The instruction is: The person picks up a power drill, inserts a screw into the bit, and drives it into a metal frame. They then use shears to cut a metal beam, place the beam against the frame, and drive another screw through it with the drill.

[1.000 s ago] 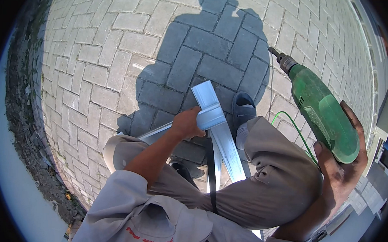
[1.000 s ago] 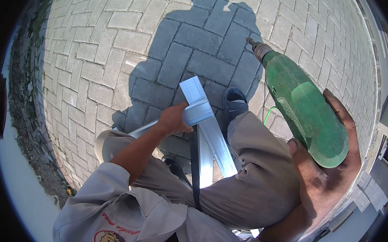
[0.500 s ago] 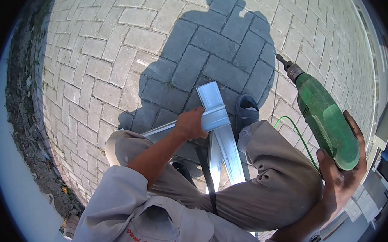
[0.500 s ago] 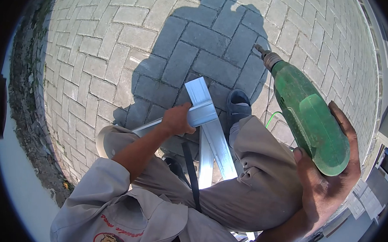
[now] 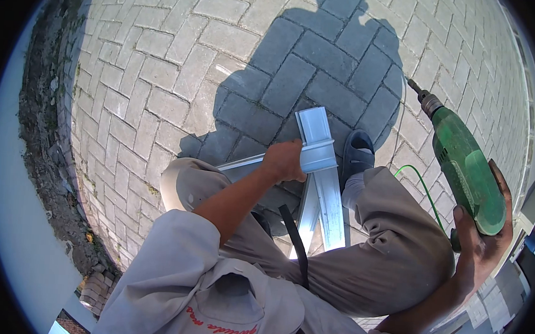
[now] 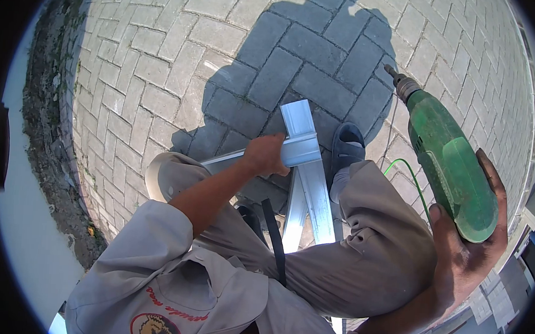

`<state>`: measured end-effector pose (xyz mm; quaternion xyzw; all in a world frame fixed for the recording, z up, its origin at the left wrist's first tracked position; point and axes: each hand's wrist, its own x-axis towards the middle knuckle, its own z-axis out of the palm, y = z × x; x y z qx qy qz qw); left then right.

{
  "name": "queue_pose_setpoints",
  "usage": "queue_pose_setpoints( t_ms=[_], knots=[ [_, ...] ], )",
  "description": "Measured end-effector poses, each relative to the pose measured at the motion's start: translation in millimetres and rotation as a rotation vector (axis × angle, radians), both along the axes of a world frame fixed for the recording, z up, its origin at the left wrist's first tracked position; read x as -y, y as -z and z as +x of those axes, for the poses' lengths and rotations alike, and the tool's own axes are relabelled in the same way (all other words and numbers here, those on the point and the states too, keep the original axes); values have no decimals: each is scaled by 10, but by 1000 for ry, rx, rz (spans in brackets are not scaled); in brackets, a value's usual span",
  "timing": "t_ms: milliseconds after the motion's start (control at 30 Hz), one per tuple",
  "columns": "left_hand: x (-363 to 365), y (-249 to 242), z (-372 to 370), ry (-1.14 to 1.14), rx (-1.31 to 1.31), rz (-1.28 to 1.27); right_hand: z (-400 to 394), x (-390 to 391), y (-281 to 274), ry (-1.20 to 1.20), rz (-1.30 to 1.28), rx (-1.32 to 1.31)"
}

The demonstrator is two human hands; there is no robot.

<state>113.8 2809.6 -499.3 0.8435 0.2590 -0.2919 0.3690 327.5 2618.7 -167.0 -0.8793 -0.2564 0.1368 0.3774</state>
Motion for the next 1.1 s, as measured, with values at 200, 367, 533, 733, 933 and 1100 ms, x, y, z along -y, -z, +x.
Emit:
queue_pose_setpoints(
  t_ms=[200,367,533,733,933,1100],
  knots=[
    [-24,-18,-4,-14,60,-18,-78,-117,6,41,44,-87],
    [-29,-18,3,-21,47,-12,-121,-187,54,24,-80,-110],
    [-18,4,23,27,40,12,-169,-199,50,-57,-103,-127],
    [2,59,-2,32,89,46,-175,-150,67,-73,-94,-69],
    [19,30,19,53,94,71,-205,-86,76,-99,-193,9],
    [15,15,25,44,78,74,-234,-94,105,-125,-199,-41]
  ],
)
